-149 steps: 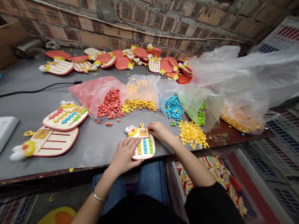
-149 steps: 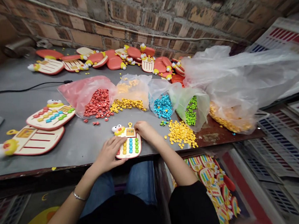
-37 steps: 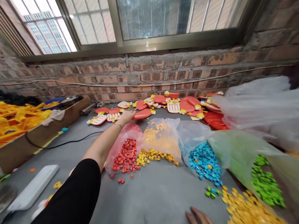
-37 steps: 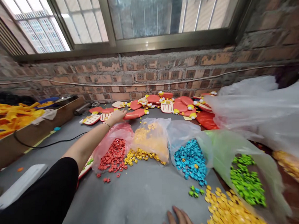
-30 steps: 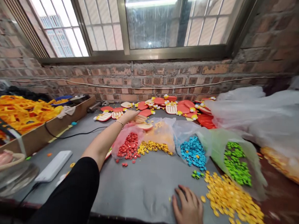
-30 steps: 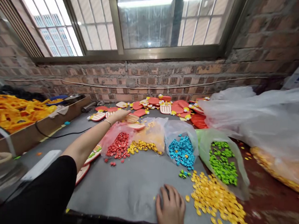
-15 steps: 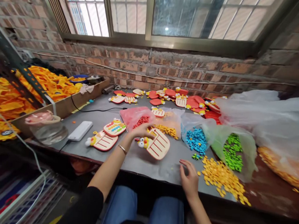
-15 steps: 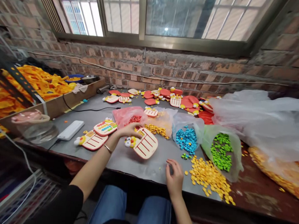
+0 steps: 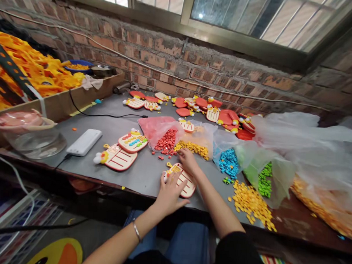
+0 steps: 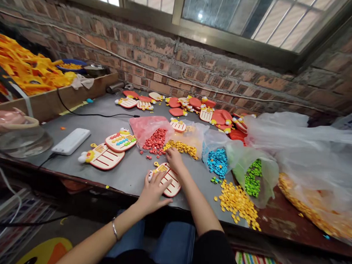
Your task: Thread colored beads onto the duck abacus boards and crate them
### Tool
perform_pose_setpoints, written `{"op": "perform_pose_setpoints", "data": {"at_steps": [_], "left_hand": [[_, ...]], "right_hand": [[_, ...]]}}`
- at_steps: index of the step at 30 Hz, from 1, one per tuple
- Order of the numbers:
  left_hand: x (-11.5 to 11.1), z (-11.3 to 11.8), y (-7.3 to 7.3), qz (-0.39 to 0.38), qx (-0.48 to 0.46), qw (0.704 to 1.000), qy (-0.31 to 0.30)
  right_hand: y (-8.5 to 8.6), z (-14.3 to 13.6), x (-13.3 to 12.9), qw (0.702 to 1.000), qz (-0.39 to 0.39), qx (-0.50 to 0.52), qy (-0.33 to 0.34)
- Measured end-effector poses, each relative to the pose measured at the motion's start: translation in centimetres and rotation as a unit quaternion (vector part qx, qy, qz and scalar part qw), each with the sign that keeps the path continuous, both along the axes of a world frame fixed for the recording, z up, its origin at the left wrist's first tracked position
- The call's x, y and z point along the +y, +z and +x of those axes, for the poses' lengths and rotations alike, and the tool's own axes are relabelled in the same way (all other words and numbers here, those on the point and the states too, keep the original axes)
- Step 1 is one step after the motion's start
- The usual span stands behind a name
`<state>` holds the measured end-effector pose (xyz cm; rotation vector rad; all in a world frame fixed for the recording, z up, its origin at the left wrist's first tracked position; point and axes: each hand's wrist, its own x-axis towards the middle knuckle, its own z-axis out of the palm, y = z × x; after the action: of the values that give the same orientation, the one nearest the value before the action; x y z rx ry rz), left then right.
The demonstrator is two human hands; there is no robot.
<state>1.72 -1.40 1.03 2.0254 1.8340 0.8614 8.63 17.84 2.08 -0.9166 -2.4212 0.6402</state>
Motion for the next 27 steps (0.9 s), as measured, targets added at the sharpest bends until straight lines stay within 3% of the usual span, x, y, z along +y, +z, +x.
{"op": "perform_pose_setpoints", "data": {"at_steps": [3,5,8,11,13,15,17,19,22,27], "left_hand": [[-1.1,0.1,-1.2,-0.006,0.025,0.998,-0.064],[-1.1,-0.9,-1.2,-0.013,0.032,0.995,-0.094],[-1.1,-3.3,-0.3,-0.020,0.029,0.989,-0.142],[-1.2,-5.6,0.4,-0.027,0.004,0.986,-0.165],[-1.4,-6.2,0.2,-0.024,-0.003,0.992,-0.126],[-1.6,-5.9,-0.3,-0.013,-0.003,0.999,-0.038],[-1.7,-5.0,-0.8,-0.006,-0.004,0.999,0.050],[-1.6,-3.8,-1.3,-0.007,0.000,0.996,0.090],[-1.1,-3.0,-1.5,-0.002,0.035,0.997,0.074],[-0.4,-3.8,-1.0,-0.001,0.102,0.994,0.025]], "right_hand": [[-0.5,-2.3,0.8,0.995,0.035,-0.092,0.017],[-0.7,-2.8,0.8,0.993,0.042,-0.108,0.011],[-0.5,-1.6,0.4,0.999,0.015,-0.037,0.004],[0.1,1.4,-1.1,0.993,-0.075,0.091,-0.015],[0.5,3.7,-2.5,0.977,-0.139,0.158,-0.021],[0.9,5.6,-3.9,0.967,-0.171,0.190,-0.022],[1.0,6.6,-4.9,0.965,-0.178,0.191,-0.026],[1.0,6.7,-5.2,0.971,-0.167,0.168,-0.022],[0.7,5.9,-4.9,0.989,-0.113,0.097,0.003],[-0.2,5.0,-4.0,0.998,0.045,0.005,0.049]]}}
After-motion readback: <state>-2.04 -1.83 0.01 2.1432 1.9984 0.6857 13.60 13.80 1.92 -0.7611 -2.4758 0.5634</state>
